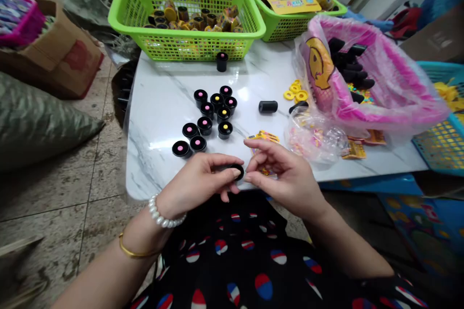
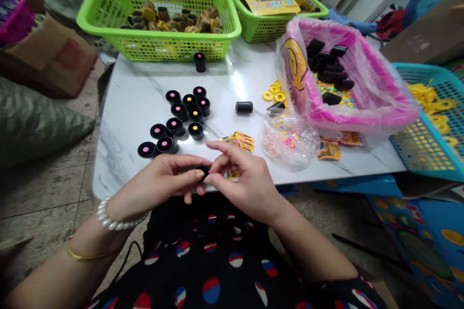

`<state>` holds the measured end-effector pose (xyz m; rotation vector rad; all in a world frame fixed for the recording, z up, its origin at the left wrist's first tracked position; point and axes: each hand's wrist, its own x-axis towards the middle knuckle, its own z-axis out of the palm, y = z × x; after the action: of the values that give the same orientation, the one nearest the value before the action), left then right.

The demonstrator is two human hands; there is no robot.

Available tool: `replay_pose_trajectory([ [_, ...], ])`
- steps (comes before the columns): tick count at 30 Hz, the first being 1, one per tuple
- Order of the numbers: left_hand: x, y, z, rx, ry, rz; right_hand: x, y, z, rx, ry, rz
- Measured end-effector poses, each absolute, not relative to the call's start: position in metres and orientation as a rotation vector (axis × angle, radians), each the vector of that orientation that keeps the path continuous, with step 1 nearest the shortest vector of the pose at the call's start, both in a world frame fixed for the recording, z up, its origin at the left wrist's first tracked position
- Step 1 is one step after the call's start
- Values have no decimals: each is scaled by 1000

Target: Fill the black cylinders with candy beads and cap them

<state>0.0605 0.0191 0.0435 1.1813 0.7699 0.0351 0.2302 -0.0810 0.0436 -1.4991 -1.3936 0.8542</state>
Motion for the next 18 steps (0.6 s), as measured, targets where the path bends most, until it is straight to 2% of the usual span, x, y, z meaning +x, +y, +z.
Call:
replay_pose_trajectory([
  [11, 69, 16, 46, 972, 891, 71, 222, -85, 19, -1500, -1409, 806],
  [18, 66, 23, 47, 910, 821, 8, 231, -83, 25, -1242, -989, 1404],
])
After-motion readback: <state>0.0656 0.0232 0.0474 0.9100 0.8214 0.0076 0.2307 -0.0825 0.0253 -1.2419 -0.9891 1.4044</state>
